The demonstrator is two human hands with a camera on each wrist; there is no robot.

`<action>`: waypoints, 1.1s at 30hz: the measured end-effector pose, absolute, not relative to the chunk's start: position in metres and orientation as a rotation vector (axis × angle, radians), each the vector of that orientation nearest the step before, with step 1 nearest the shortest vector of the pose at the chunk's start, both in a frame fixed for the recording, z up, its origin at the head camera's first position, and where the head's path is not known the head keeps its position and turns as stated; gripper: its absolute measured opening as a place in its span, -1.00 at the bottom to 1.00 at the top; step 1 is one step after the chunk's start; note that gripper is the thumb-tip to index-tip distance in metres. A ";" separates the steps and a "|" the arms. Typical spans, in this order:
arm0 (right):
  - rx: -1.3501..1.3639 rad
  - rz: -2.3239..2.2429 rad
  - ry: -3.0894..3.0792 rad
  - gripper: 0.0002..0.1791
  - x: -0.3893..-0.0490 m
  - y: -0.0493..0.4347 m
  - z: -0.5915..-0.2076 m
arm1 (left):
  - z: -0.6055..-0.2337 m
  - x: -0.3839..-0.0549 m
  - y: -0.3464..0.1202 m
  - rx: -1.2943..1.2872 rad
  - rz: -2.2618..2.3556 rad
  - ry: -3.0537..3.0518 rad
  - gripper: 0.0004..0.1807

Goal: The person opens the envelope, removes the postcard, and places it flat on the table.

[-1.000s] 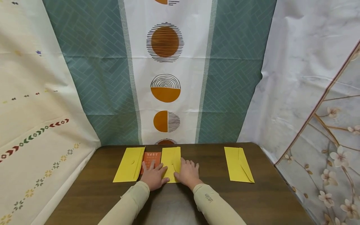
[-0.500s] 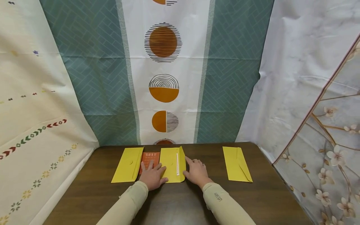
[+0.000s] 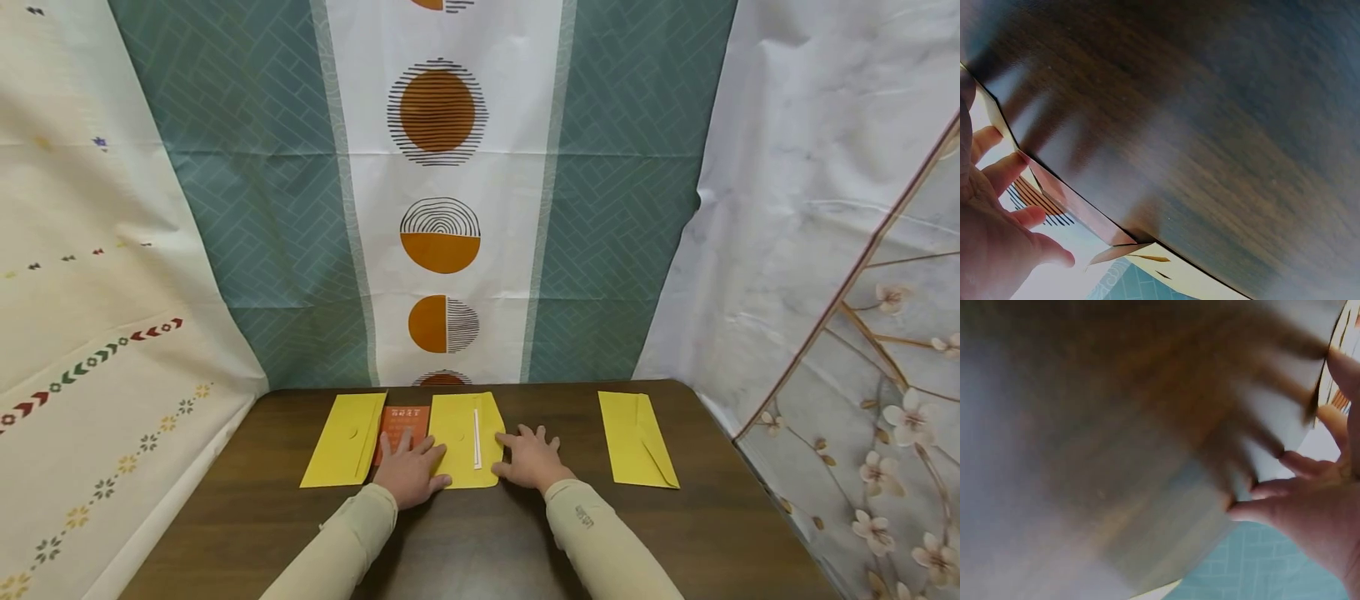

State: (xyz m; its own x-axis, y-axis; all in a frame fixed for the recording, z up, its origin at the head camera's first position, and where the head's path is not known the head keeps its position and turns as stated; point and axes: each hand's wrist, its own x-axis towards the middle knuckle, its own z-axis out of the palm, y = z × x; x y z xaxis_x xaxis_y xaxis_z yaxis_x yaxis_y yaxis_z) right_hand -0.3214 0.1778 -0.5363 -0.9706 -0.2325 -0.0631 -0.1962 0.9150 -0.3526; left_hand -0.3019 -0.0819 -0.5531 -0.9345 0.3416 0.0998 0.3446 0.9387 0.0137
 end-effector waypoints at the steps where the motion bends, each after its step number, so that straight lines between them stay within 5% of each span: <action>1: -0.314 -0.534 2.940 -0.24 -0.322 0.179 -0.535 | -0.553 -0.301 -0.082 -0.532 -0.047 -3.001 -0.29; 20: -0.136 -0.584 2.809 -0.14 -0.324 0.176 -0.519 | -0.550 -0.300 -0.063 -0.538 -0.123 -2.918 -0.36; 28: -0.147 -0.587 2.808 -0.13 -0.325 0.177 -0.521 | -0.550 -0.299 -0.028 -0.340 -0.163 -2.955 -0.15; 33: -0.154 -0.584 2.811 -0.14 -0.323 0.176 -0.521 | -0.548 -0.296 -0.012 -0.225 -0.126 -2.948 -0.18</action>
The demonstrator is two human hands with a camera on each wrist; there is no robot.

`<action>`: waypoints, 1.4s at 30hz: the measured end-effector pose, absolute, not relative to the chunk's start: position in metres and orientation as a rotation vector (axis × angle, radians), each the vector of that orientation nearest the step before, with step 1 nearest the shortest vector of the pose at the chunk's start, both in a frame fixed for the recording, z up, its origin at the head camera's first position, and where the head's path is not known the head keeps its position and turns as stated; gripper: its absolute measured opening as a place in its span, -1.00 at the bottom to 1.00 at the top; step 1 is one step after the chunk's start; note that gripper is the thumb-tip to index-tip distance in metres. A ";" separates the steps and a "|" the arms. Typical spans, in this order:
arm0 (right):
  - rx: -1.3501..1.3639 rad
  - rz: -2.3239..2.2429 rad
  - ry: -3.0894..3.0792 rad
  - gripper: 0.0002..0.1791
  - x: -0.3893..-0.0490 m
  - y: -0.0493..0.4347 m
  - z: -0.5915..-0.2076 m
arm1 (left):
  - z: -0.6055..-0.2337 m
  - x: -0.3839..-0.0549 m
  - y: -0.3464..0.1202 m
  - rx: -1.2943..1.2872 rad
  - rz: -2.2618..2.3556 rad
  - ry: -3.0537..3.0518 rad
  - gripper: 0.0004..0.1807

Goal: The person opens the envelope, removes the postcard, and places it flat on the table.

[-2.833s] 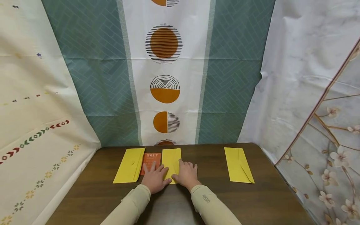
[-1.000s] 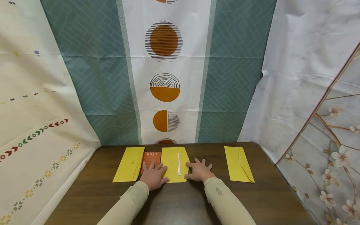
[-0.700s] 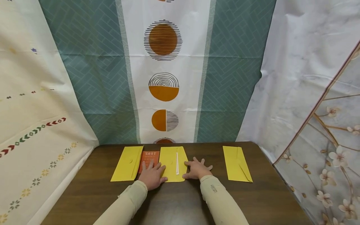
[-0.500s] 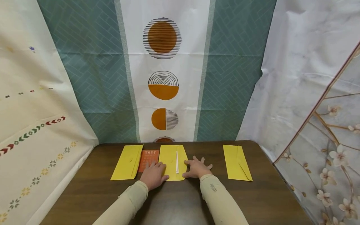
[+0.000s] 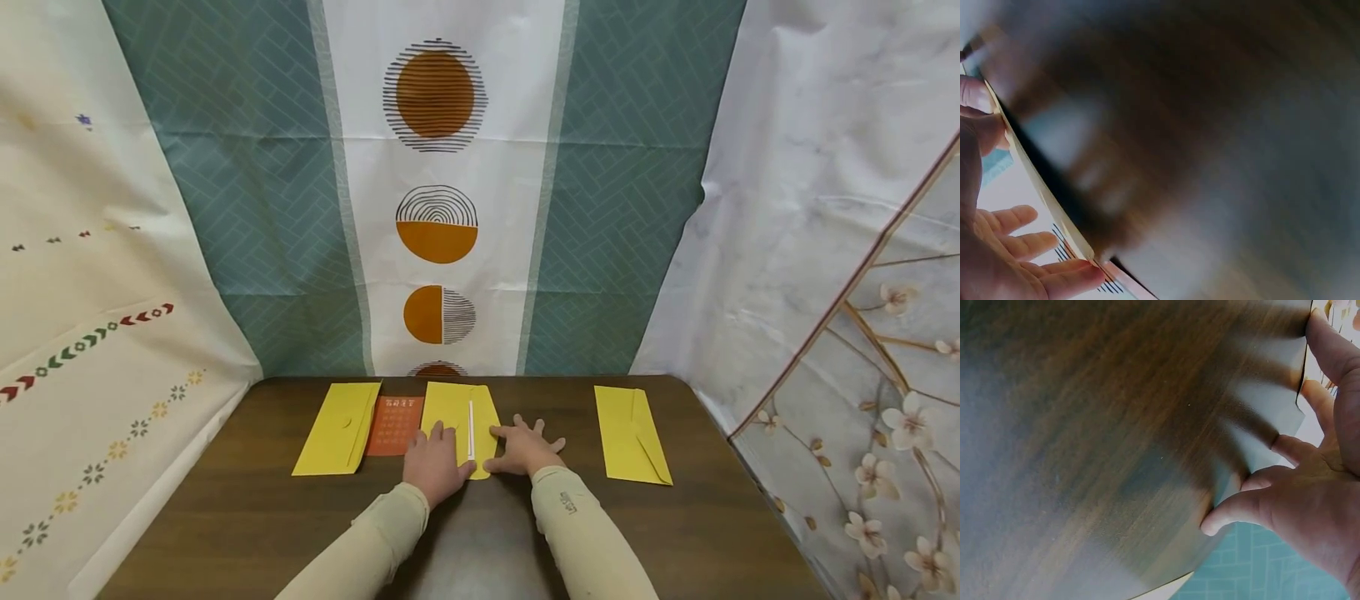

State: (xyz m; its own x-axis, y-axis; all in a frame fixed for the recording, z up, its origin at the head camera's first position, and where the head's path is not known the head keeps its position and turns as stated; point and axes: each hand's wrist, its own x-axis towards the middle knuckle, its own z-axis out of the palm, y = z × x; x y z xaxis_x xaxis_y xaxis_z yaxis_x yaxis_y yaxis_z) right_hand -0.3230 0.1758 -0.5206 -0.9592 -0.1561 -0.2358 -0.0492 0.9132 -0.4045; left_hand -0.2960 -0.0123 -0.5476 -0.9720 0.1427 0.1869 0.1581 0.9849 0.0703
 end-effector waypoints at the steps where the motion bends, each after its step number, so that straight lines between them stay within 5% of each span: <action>1: -0.152 -0.586 2.812 -0.14 -0.323 0.176 -0.520 | -0.547 -0.296 -0.010 -0.211 -0.115 -2.948 -0.20; 25: -0.256 -0.594 2.837 -0.22 -0.325 0.172 -0.517 | -0.549 -0.291 0.002 -0.112 -0.374 -2.978 -0.39; 31: -0.307 -1.044 2.968 -0.44 -0.329 0.156 -0.500 | -0.549 -0.291 0.001 -0.121 -0.340 -2.934 -0.43; 42: -0.146 -1.567 2.528 -0.36 -0.326 0.148 -0.510 | -0.552 -0.291 -0.001 -0.090 -0.408 -2.900 -0.39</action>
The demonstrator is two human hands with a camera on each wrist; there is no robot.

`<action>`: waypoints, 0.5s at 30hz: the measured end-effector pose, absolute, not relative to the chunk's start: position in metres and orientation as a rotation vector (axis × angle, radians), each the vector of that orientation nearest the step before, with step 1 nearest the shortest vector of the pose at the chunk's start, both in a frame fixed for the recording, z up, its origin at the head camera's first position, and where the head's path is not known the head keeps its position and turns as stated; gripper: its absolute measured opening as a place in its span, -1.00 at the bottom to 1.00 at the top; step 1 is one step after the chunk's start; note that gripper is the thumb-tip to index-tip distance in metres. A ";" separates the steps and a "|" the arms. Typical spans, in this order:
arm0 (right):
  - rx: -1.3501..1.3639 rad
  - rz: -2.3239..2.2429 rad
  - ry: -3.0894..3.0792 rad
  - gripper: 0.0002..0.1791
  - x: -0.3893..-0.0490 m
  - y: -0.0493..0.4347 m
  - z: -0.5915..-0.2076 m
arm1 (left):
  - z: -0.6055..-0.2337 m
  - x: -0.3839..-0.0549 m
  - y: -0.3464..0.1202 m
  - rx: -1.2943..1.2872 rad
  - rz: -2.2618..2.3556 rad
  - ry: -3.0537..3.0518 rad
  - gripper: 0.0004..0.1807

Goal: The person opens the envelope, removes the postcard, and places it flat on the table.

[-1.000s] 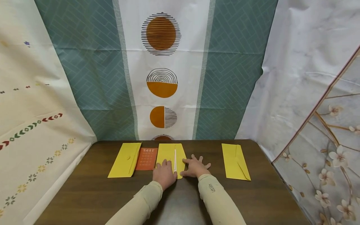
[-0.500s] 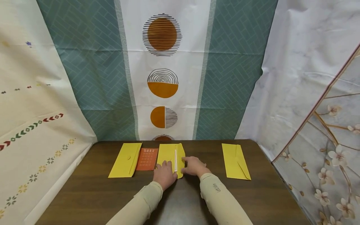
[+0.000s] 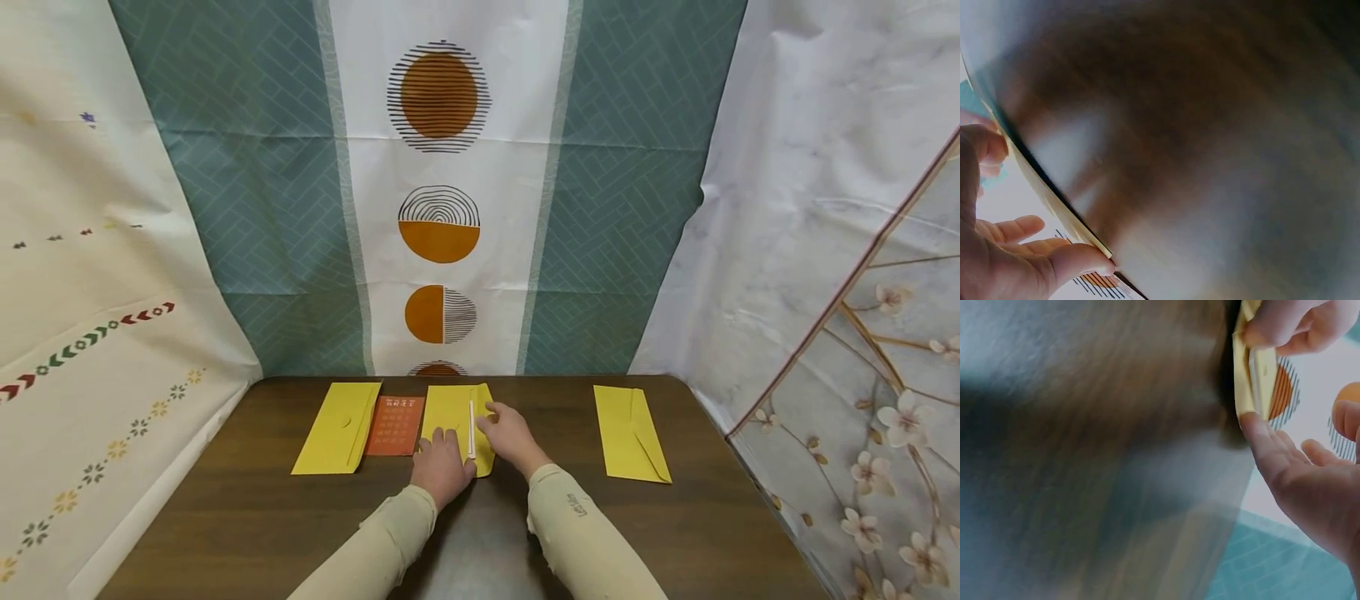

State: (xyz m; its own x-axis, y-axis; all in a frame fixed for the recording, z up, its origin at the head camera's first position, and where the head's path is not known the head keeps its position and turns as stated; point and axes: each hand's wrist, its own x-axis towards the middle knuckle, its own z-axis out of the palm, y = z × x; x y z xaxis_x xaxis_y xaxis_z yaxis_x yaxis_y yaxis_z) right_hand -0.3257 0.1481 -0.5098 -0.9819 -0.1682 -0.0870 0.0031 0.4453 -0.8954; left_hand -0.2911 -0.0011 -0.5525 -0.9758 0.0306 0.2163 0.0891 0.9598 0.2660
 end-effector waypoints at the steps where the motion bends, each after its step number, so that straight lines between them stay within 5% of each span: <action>1: -0.108 -1.612 2.478 -0.35 -0.326 0.149 -0.512 | -0.552 -0.291 -0.001 -0.086 -0.426 -2.894 -0.39; 15: 0.011 -1.697 2.325 -0.21 -0.327 0.135 -0.526 | -0.550 -0.292 -0.002 -0.048 -0.552 -2.884 -0.39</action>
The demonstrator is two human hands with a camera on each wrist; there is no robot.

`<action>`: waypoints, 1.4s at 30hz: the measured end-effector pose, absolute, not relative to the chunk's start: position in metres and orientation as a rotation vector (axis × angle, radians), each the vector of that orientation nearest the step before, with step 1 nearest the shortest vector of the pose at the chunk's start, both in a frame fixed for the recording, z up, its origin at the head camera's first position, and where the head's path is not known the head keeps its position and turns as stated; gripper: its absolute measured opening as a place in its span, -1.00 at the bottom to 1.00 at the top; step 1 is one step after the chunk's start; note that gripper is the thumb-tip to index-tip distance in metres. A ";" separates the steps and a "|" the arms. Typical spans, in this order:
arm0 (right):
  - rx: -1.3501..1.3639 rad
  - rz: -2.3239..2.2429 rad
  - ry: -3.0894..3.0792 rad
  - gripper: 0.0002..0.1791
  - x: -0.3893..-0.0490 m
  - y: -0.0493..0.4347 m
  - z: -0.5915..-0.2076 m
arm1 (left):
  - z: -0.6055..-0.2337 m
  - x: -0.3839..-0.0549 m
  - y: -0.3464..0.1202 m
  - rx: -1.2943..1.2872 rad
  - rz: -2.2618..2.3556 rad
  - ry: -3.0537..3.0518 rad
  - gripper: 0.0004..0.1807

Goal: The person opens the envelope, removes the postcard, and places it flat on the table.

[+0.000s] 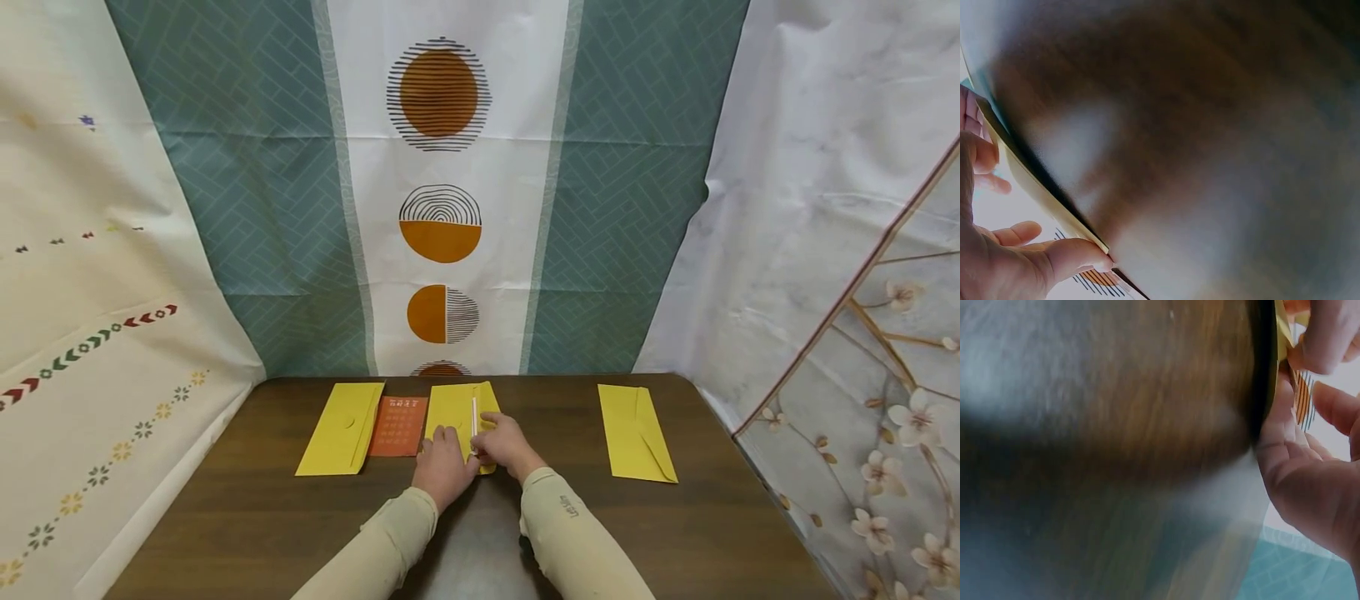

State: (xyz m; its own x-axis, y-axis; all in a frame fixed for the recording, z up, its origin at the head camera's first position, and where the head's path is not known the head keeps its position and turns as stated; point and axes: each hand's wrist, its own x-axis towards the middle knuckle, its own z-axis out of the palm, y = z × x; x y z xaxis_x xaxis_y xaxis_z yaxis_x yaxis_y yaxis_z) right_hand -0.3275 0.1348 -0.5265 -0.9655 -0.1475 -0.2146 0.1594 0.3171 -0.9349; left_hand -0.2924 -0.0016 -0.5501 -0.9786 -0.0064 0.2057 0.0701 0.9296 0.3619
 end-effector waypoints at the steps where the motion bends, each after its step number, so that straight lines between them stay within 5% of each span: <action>1: 0.004 -1.685 2.344 -0.21 -0.327 0.133 -0.526 | -0.549 -0.293 -0.001 -0.049 -0.555 -2.887 -0.39; 16: 0.044 -1.601 2.437 -0.21 -0.327 0.137 -0.531 | -0.553 -0.289 0.003 -0.067 -0.590 -2.840 -0.41; 31: 0.061 -1.532 2.581 -0.44 -0.327 0.164 -0.532 | -0.547 -0.287 0.004 -0.088 -0.421 -2.944 -0.58; 42: -0.047 -1.054 2.911 -0.55 -0.332 0.162 -0.535 | -0.563 -0.293 0.007 -0.072 -0.398 -2.906 -0.58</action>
State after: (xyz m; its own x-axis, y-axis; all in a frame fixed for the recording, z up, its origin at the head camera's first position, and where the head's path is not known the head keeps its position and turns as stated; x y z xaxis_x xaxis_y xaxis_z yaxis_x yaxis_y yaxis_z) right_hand -0.3318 0.1621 -0.5354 -0.9985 -0.0438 -0.0322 -0.0130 0.7679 -0.6405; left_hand -0.2931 0.0067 -0.5635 -0.9774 0.0205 0.2106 0.0763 0.9625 0.2605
